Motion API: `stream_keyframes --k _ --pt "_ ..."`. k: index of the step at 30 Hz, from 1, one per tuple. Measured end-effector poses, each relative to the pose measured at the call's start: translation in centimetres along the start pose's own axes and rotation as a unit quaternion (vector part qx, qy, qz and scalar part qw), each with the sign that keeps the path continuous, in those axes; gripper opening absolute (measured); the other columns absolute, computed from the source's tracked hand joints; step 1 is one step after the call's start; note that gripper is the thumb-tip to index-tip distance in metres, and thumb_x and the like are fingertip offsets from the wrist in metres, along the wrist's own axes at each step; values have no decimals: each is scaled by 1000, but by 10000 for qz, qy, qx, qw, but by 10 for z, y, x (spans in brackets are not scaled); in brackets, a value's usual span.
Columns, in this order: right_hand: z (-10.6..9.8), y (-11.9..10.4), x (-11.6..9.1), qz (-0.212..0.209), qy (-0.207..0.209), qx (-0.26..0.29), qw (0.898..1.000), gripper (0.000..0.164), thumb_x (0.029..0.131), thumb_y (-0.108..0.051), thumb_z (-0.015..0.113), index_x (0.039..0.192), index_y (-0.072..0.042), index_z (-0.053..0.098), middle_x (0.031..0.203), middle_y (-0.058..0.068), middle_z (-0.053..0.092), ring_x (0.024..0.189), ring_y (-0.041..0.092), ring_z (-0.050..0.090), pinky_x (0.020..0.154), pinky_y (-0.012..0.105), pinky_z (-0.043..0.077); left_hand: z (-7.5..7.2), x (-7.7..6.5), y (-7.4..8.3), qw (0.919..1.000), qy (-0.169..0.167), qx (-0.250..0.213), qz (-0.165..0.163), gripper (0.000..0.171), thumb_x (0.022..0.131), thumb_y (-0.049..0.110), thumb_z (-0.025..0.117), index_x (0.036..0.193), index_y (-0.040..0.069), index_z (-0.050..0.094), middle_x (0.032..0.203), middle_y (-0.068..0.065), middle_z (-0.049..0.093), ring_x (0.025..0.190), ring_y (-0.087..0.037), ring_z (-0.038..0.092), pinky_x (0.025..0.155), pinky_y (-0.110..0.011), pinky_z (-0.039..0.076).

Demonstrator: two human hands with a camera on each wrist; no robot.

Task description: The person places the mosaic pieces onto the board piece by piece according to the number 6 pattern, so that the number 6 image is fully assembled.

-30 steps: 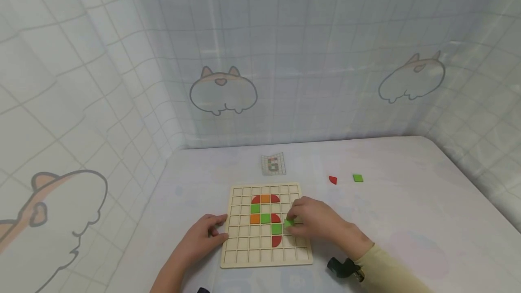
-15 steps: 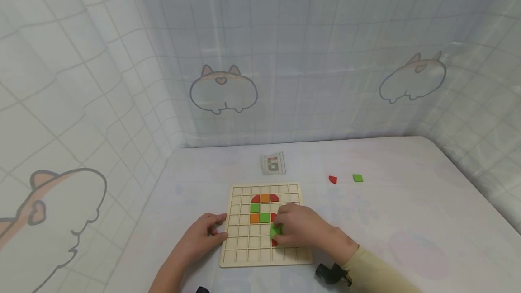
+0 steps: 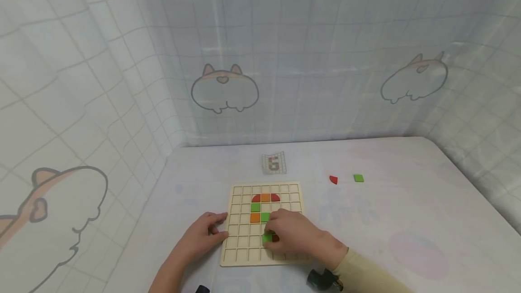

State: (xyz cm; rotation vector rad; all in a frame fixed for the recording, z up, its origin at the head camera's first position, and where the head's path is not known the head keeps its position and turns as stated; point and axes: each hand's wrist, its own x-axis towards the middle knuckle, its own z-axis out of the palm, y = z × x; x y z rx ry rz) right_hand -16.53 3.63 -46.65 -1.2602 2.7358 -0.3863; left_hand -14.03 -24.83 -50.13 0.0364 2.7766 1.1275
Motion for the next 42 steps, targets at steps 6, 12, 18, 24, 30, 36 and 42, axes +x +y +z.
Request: stream_keyframes --k 6,12,18,24,30,36,42 --pt "0 -2 3 -42 23 -13 10000 11 85 -39 75 83 -29 72 78 -17 50 76 3 45 64 20 41 0 1 2 10000 2 10 58 53 81 24 82 131 15 66 99 6 56 77 -11 51 67 -28 42" --pt "-1 -2 3 -23 -25 189 9998 10 86 -38 76 86 -28 76 78 -20 52 74 1 46 67 20 42 -1 2 3 10000 8 37 36 52 81 23 82 130 14 66 98 5 56 77 -11 50 66 -28 42" --pt "-3 -1 4 69 -179 461 9988 15 86 -40 77 94 -27 79 80 -21 53 73 1 48 68 20 43 -1 2 2 10000 7 17 24 53 81 24 82 130 15 66 98 5 56 77 -11 51 67 -29 42" --pt "-1 1 3 95 -266 578 9979 17 85 -41 78 96 -28 79 81 -21 55 75 1 48 71 21 44 1 1 0 10000 -64 -55 23 53 82 26 82 131 15 66 101 6 57 78 -11 51 67 -29 42" --pt "-4 2 -1 -74 -113 472 9988 27 87 -44 75 106 -26 78 87 -20 58 77 1 48 73 20 44 1 0 0 9999 -77 -109 -5 53 81 25 82 131 14 66 100 5 57 78 -12 51 67 -28 43" --pt "-12 11 -8 101 169 274 9994 28 87 -42 75 108 -24 78 93 -17 62 83 2 51 78 23 47 -1 0 2 10000 -25 -59 -44 53 81 25 83 130 14 66 100 5 57 78 -11 51 67 -28 43" --pt "-16 24 -16 364 200 500 9979 25 88 -36 74 110 -23 77 97 -15 64 88 2 55 80 25 49 -1 1 2 9999 -42 10 -122 53 81 26 83 130 15 66 100 6 56 79 -11 50 67 -28 42"
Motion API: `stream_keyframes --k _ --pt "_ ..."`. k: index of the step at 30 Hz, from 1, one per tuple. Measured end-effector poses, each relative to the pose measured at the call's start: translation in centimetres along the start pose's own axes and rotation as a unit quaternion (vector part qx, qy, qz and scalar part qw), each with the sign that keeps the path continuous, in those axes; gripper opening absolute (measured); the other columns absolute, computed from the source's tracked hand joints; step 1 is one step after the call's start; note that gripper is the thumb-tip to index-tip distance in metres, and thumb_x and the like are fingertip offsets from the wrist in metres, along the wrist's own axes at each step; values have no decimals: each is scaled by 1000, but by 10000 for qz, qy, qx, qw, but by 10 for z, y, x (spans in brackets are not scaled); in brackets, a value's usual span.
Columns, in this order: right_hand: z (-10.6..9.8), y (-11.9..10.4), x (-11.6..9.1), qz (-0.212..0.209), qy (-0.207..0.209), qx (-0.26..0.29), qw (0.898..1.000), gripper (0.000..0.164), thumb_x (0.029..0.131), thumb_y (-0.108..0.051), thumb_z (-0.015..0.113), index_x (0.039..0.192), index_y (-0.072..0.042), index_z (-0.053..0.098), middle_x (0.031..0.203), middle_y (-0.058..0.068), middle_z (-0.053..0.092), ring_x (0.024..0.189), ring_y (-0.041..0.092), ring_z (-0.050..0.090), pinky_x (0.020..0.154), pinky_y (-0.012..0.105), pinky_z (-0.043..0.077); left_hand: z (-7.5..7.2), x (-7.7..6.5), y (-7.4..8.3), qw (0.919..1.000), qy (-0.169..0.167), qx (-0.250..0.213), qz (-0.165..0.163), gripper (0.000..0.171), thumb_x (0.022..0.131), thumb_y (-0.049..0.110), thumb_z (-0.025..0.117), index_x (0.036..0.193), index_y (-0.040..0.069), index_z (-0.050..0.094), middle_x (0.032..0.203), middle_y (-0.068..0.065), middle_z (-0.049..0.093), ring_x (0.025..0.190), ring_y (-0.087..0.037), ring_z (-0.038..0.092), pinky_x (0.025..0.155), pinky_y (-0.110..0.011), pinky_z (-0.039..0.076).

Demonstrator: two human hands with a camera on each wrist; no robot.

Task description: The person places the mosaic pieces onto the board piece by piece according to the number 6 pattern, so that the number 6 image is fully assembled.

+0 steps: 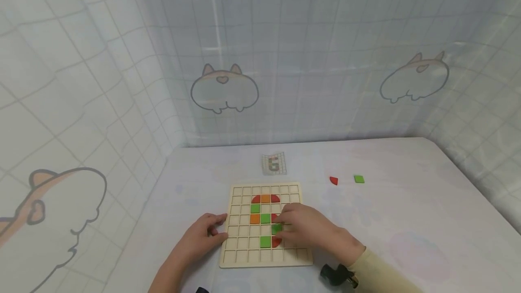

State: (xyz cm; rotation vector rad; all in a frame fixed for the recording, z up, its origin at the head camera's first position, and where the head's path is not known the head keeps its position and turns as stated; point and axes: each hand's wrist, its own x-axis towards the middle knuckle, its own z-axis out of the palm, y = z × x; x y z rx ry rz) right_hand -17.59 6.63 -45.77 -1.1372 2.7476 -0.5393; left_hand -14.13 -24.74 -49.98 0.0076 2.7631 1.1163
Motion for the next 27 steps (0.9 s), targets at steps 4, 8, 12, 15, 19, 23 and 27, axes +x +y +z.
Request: stream_keyframes --k 4,8,12,15,19,23,27 --pt "-5 10 -6 207 70 135 9997 28 89 -36 73 113 -21 76 102 -14 64 92 4 56 83 28 50 0 0 -1 10000 21 -19 69 53 81 25 83 130 14 66 100 5 56 79 -11 50 67 -28 42" --pt "-11 22 -12 356 272 73 9990 30 88 -35 75 113 -18 76 104 -11 65 95 6 58 84 30 50 0 1 -3 9999 27 30 150 53 81 25 83 130 14 67 100 5 56 78 -10 51 67 -28 42" --pt "-18 36 -17 540 491 -49 9973 29 88 -33 76 112 -17 76 102 -10 65 94 7 59 84 31 51 1 0 -3 9998 31 58 178 53 81 25 83 130 15 67 101 6 57 78 -10 51 67 -28 42" --pt "-24 47 -20 784 596 -146 9950 27 88 -32 76 111 -18 76 103 -11 65 96 7 59 86 32 50 0 0 -2 9998 29 31 172 53 81 25 83 130 15 67 102 6 57 79 -10 51 67 -28 42" --pt "-29 60 -25 1214 706 -189 9899 27 85 -28 78 111 -19 76 102 -12 65 98 7 59 88 32 49 0 0 -2 9999 26 27 128 53 81 25 83 130 15 67 101 6 57 79 -10 51 67 -27 42" --pt "-32 75 -29 1320 853 -214 9873 27 85 -26 79 111 -18 76 101 -12 65 97 8 60 87 32 50 0 0 -2 9999 9 2 101 53 81 25 83 130 15 66 101 6 57 79 -10 51 67 -28 42" --pt "-33 90 -32 985 1118 -279 9884 28 85 -22 79 111 -12 75 101 -6 66 97 12 62 85 35 51 0 -1 -2 9999 -7 -44 107 53 81 26 83 130 14 66 102 5 57 79 -11 51 67 -28 42"
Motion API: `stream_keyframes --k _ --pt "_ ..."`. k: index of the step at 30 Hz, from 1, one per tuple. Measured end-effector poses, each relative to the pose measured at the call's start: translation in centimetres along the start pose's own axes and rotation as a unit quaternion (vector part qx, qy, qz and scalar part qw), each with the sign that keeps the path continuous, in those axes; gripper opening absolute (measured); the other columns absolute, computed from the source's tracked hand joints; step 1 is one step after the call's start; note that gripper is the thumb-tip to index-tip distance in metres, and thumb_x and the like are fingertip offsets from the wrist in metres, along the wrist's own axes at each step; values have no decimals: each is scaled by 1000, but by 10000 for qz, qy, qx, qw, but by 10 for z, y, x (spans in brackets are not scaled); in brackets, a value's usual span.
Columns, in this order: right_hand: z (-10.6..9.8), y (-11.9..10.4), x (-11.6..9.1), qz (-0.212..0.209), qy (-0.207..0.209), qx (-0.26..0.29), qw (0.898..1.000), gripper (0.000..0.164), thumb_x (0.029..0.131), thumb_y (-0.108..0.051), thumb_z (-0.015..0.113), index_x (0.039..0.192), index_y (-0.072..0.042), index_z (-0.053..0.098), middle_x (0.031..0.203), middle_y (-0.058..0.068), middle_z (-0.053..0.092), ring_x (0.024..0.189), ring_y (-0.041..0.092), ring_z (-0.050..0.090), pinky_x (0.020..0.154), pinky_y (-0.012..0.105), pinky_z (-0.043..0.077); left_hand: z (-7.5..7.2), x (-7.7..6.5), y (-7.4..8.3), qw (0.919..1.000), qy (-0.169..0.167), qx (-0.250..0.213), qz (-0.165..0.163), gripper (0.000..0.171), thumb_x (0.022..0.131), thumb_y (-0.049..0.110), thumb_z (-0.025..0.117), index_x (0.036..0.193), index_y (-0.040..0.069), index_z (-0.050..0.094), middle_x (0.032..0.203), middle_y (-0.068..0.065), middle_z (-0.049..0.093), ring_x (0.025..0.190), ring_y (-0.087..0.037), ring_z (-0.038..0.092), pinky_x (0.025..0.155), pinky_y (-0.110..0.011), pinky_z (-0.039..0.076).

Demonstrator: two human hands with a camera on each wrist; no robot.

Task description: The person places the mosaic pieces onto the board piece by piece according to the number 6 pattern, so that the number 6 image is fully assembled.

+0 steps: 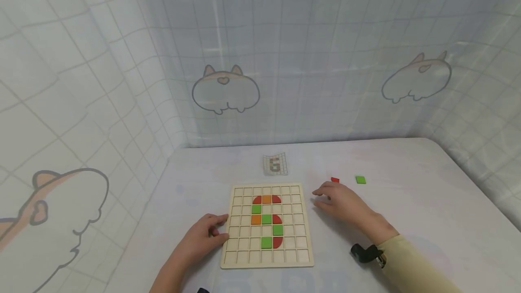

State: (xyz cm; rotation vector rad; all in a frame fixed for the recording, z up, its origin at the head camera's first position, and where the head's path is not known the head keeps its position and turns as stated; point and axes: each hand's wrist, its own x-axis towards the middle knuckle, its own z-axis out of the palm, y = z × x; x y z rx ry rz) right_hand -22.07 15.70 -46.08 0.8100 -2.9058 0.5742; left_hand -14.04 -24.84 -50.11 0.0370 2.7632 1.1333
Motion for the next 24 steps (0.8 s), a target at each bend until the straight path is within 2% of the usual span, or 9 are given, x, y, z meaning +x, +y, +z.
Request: stream_keyframes --k 3,7,10,14,18,24 --pt "-2 10 1 -39 116 59 9999 30 85 -22 79 112 -11 75 105 -4 67 96 13 62 84 36 51 0 0 0 10000 -9 0 -7 54 81 26 83 130 14 66 102 5 57 79 -11 51 67 -28 42" --pt "-6 26 2 207 199 382 9989 32 86 -24 78 115 -11 74 108 -4 66 90 13 60 78 35 51 -1 -1 1 10000 -5 -39 39 53 81 25 83 130 14 66 101 6 57 79 -11 51 67 -27 42" --pt "-8 38 4 375 324 544 9973 31 86 -23 78 114 -10 73 103 -4 66 82 13 56 73 34 49 -2 -2 2 9999 3 -88 102 52 81 25 82 130 14 66 100 6 56 79 -11 51 67 -27 42" --pt "-11 49 5 633 365 447 9963 27 87 -22 78 111 -10 74 96 -3 65 80 16 54 71 35 49 -2 -2 1 9999 6 -93 138 52 81 25 82 130 13 67 99 6 56 78 -11 51 67 -27 42" --pt "-15 56 7 865 250 319 9954 25 87 -20 77 109 -9 75 103 3 67 89 21 60 80 42 52 -1 -2 1 9998 33 -113 156 52 81 25 82 129 13 67 100 6 57 79 -11 51 67 -26 42" --pt "-19 66 7 825 169 -4 9965 33 88 -17 76 117 -1 71 110 13 66 103 32 62 89 51 49 -1 -1 -1 9998 19 -136 132 53 81 27 82 130 14 66 100 6 57 78 -11 51 66 -27 42"
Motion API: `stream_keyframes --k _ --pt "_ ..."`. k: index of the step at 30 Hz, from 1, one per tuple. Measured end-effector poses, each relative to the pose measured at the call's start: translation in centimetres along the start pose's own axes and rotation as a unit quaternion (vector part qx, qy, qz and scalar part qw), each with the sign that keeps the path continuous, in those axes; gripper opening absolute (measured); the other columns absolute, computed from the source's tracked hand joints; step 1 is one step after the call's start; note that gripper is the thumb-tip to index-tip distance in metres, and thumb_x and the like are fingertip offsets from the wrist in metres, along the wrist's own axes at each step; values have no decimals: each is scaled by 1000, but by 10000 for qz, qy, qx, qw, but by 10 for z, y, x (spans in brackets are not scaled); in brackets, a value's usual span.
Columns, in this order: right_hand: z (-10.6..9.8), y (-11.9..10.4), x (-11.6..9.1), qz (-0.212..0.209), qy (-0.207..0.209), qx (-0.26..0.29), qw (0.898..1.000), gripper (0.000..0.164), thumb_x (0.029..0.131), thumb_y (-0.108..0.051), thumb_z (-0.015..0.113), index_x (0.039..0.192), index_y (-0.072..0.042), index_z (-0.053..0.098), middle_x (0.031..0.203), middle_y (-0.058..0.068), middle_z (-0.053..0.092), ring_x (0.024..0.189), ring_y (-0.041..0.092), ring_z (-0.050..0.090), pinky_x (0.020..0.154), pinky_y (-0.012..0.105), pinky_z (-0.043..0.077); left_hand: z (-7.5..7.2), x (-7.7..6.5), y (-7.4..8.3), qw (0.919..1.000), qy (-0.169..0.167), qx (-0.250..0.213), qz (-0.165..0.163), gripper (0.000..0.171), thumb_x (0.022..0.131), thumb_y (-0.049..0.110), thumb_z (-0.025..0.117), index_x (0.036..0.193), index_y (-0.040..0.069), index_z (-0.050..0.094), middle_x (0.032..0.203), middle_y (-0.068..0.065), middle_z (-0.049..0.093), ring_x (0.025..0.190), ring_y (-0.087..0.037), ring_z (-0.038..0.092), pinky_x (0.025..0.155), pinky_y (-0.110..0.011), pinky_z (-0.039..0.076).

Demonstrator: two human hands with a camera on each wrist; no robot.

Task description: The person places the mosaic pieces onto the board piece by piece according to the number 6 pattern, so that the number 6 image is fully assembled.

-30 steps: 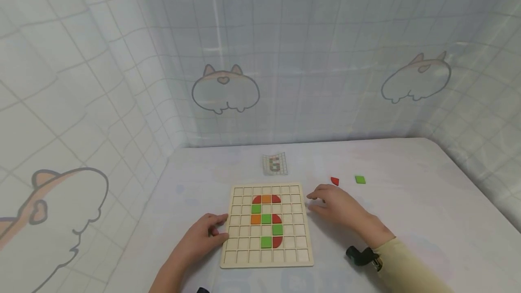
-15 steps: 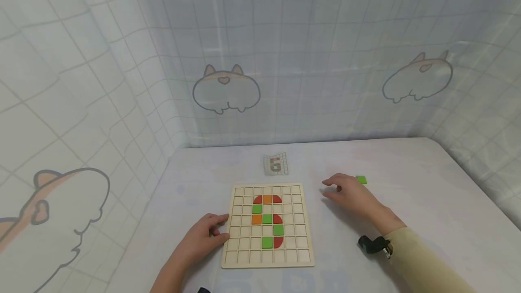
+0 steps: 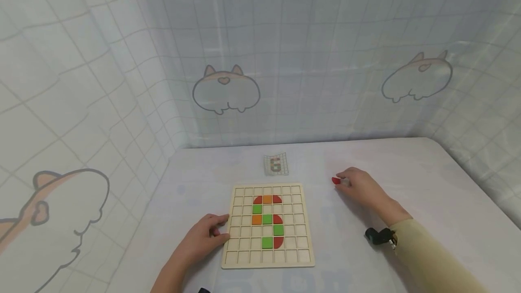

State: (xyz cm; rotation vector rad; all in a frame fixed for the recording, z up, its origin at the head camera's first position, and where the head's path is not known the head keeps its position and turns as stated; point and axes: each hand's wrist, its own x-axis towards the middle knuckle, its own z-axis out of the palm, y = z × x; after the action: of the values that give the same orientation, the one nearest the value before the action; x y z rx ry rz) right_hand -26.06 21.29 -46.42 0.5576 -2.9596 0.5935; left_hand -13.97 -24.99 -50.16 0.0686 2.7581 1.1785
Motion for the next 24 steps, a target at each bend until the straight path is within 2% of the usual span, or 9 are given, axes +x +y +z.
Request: stream_keyframes --k 5,15,24 --pt "-2 6 2 -35 -138 -52 9999 34 89 -19 75 115 2 71 106 14 65 102 34 62 88 51 48 1 1 0 10000 -29 12 -60 53 81 28 82 130 14 66 101 5 57 79 -11 50 66 -27 42" --pt "-3 8 7 1 -348 -71 9994 27 89 -22 76 106 -2 74 96 5 64 89 23 62 82 45 51 -1 0 2 10000 8 12 0 52 81 25 82 130 14 67 99 5 56 78 -11 51 66 -26 42" --pt "-1 6 8 176 -423 211 9987 23 87 -21 76 101 -3 74 94 5 67 92 25 63 83 47 50 -2 -1 4 10000 -15 22 -69 53 81 25 83 130 13 67 100 5 56 78 -11 51 66 -27 42"
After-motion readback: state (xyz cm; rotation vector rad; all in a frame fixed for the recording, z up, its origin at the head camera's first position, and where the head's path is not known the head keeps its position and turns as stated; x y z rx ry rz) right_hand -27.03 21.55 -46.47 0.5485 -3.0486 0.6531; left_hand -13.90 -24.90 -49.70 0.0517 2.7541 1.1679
